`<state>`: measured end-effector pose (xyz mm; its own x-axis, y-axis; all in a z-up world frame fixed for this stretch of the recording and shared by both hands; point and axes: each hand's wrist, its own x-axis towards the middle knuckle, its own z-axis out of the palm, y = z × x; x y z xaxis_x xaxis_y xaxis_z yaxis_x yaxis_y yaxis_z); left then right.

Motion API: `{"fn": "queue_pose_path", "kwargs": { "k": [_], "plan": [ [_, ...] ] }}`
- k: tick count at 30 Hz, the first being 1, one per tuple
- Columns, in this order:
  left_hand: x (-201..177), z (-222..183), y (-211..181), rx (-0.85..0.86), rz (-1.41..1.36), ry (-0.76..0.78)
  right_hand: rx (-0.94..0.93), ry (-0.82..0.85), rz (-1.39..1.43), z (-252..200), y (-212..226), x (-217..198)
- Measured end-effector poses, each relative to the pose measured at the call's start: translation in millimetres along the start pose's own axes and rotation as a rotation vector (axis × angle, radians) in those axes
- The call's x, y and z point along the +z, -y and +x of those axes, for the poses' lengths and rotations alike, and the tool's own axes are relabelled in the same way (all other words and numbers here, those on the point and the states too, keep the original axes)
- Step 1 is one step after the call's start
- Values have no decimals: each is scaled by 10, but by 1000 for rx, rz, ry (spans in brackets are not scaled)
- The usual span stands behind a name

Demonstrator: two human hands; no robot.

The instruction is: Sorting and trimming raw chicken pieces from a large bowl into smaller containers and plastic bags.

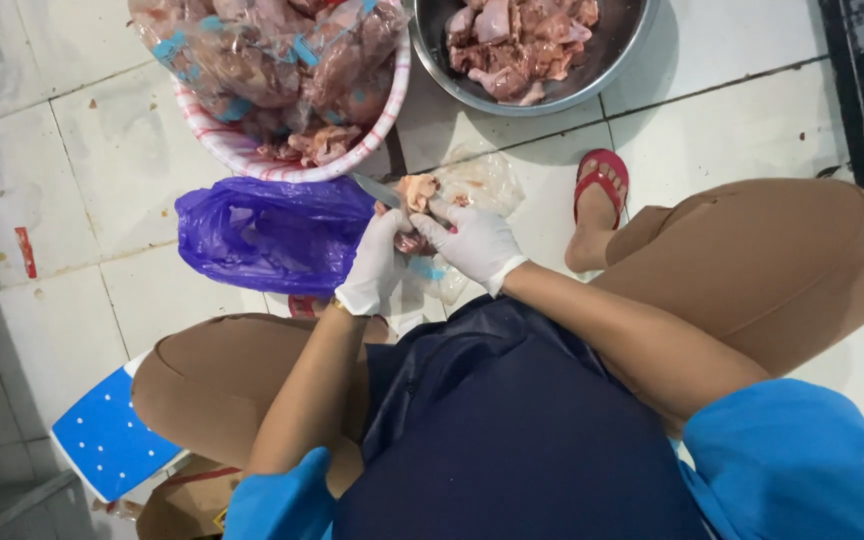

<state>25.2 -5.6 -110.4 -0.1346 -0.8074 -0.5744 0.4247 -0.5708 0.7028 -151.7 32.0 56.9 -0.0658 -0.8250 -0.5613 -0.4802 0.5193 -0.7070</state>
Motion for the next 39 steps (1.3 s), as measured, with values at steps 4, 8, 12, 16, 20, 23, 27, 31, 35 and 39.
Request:
{"fn": "queue_pose_path", "kwargs": {
  "k": [4, 8, 12, 16, 20, 23, 27, 31, 35, 39],
  "plan": [
    [323, -238, -209, -73, 54, 22, 27, 53, 20, 116, -94, 52],
    [169, -63, 82, -64, 367, -36, 37, 72, -60, 241, -173, 89],
    [182, -108, 101, -246, 963, -159, 44, 71, -53, 463, -335, 122],
    [-13, 248, 351, -208, 869, -163, 39, 94, -72, 446, -309, 71],
    [28, 97, 223, -197, 848, -177, 52, 114, -61, 415, -274, 48],
    [-84, 191, 326, -210, 874, -184, 48, 114, -44, 459, -326, 67],
    [-268, 299, 471, -230, 840, -180, 70, 119, -29, 447, -338, 37],
    [208, -110, 146, -229, 566, -148, 90, 102, 26, 477, -330, -54],
    [-331, 176, 509, -280, 370, -161, 169, 111, 143, 775, -649, 133],
    [-262, 16, 121, -318, 192, -157, 152, 232, 237, 779, -620, 7]
  ]
}}
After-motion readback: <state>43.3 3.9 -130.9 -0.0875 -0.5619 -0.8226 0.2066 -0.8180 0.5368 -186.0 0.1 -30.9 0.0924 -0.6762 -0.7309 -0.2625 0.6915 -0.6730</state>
